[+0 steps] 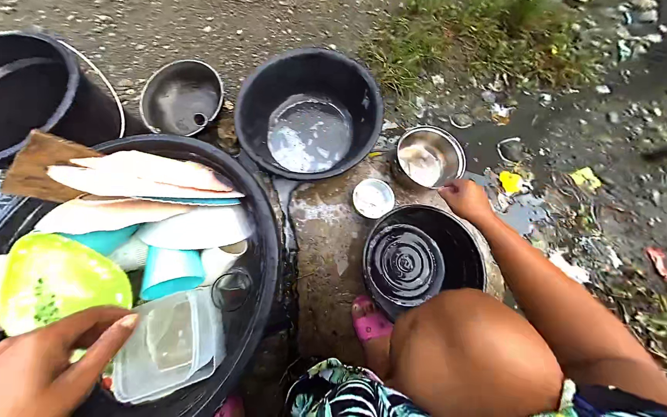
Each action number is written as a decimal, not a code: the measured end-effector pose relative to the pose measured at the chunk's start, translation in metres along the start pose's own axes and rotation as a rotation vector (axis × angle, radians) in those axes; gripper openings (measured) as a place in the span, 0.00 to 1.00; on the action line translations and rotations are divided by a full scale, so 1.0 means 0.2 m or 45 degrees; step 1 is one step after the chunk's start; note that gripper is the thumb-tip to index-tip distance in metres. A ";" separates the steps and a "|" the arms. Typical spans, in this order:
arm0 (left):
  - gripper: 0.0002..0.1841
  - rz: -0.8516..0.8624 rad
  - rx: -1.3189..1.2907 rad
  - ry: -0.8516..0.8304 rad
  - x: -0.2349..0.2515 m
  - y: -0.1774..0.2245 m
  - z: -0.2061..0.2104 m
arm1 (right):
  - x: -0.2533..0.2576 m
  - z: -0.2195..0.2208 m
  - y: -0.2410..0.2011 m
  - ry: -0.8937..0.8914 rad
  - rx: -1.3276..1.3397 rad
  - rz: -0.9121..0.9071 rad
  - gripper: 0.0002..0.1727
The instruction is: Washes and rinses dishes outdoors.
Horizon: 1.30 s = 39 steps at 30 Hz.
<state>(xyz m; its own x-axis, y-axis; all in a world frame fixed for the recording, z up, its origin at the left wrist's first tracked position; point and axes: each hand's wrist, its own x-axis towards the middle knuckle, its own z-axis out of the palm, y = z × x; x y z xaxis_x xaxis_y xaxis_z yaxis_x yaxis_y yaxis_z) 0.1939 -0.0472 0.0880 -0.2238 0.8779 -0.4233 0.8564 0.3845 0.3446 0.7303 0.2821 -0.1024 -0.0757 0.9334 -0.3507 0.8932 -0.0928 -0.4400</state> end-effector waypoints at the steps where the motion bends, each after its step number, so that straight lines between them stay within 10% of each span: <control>1: 0.28 0.127 -0.065 0.014 0.10 0.13 0.03 | -0.03 0.03 0.14 0.012 0.078 0.118 0.24; 5: 0.21 0.351 -0.268 -0.191 0.53 0.71 0.17 | 0.01 0.15 0.39 0.195 0.598 0.441 0.26; 11: 0.26 -0.254 -1.041 -0.357 1.08 1.30 0.51 | 0.30 0.17 0.29 0.002 1.086 0.760 0.42; 14: 0.32 -0.534 -1.359 -0.125 1.28 1.33 0.75 | 0.27 0.16 0.30 -0.221 0.688 0.594 0.43; 20: 0.39 -0.725 -1.348 0.031 1.34 1.28 1.06 | 0.05 0.17 0.54 -0.290 0.455 -0.011 0.16; 29: 0.35 -0.922 -1.682 0.140 1.57 1.18 1.03 | 0.05 -0.05 1.06 0.339 0.420 0.412 0.24; 33: 0.34 -0.952 -1.823 0.230 1.65 1.13 1.02 | 0.09 -0.07 0.80 0.592 0.333 0.471 0.21; 39: 0.33 -0.952 -1.877 0.549 1.76 1.11 0.95 | 0.24 0.11 0.25 0.439 0.225 -0.147 0.22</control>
<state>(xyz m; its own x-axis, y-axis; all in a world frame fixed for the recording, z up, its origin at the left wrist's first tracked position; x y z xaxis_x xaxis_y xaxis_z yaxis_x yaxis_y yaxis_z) 0.3939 0.2937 -0.1431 -0.6587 0.3101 -0.6856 -0.5531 0.4182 0.7205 0.7610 0.3138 -0.1591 0.0087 0.9999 -0.0058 0.7954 -0.0104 -0.6060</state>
